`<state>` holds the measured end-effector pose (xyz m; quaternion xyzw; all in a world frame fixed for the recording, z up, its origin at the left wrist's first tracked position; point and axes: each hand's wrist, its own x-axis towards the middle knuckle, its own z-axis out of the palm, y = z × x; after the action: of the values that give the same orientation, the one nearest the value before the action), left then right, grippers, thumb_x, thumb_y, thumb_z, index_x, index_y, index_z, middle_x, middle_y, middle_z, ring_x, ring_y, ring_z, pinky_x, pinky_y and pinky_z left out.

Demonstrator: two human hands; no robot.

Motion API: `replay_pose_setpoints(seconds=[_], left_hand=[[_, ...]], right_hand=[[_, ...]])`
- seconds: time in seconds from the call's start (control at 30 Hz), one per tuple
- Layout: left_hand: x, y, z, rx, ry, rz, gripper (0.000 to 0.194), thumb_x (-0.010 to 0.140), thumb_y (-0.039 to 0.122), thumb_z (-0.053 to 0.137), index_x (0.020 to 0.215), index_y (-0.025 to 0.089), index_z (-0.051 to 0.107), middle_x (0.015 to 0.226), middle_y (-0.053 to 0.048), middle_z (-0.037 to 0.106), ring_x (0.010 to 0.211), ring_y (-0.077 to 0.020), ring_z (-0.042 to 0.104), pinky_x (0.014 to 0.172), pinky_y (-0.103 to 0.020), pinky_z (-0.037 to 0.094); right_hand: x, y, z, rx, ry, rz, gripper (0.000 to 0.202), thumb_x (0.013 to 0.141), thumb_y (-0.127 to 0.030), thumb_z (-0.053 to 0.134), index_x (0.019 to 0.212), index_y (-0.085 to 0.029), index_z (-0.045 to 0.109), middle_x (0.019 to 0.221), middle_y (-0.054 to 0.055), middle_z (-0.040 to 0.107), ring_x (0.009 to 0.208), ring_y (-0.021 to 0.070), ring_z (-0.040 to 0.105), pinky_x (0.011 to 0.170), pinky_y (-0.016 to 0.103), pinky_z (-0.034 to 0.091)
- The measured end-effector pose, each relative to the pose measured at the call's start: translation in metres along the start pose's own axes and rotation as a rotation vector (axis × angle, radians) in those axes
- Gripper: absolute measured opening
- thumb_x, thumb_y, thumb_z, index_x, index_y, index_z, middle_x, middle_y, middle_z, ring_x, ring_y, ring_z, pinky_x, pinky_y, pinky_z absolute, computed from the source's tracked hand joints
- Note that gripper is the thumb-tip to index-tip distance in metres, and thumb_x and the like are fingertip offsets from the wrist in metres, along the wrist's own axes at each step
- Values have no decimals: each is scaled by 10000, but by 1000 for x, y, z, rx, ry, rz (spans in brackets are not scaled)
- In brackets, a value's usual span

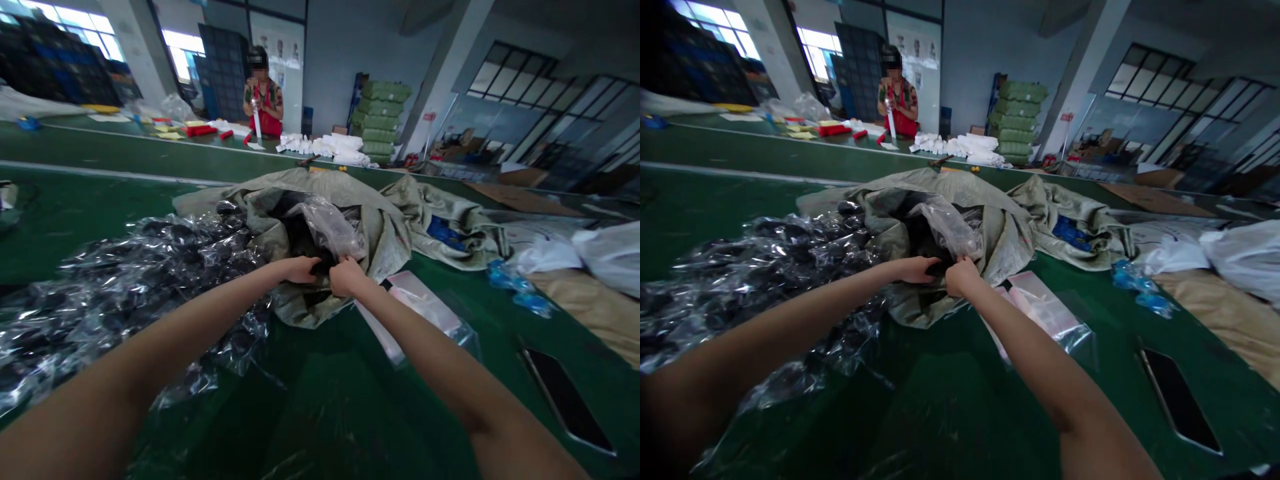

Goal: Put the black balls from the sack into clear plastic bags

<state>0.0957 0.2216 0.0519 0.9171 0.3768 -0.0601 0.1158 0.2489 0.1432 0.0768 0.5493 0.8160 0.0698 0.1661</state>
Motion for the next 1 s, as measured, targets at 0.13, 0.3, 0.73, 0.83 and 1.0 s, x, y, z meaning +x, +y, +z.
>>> replay_pose_setpoints(seconds=[0.13,0.3,0.73,0.83,1.0], left_hand=[[-30,14,16,-50,89,54,548,820,419,567,1295,154,499,1149,-130,679,1012,-250,660,867,-317,497],[-41,21,17,-118,259,-11,470,854,406,537,1259,171,570,1279,-109,622,1175,-223,580,1014,-296,429],[68,13,-90,119,147,70,392,793,350,591,1125,154,659,1120,-94,701,1009,-223,649,906,-282,473],[93,-10,-120,204,266,59,415,819,285,546,1208,162,624,1231,-95,652,1127,-215,596,991,-275,420],[106,-44,-131,158,348,58,423,871,372,501,1236,186,607,1246,-79,629,1166,-211,559,1024,-282,392]], right_hand=[[-46,0,8,48,142,-102,337,792,-313,538,1002,-97,687,1057,187,693,1078,316,550,902,420,394],[-71,12,6,130,106,-68,289,828,-289,492,906,-132,721,940,146,711,997,275,573,845,372,407],[-60,10,11,205,468,200,478,968,-418,365,1402,-235,444,1253,159,576,958,265,603,735,355,482],[-17,41,-10,176,371,308,556,931,-470,447,1430,-228,401,1186,198,604,868,268,661,693,356,507],[60,139,-55,232,300,519,318,922,-114,381,1062,-64,663,1024,245,673,1006,301,661,841,388,495]])
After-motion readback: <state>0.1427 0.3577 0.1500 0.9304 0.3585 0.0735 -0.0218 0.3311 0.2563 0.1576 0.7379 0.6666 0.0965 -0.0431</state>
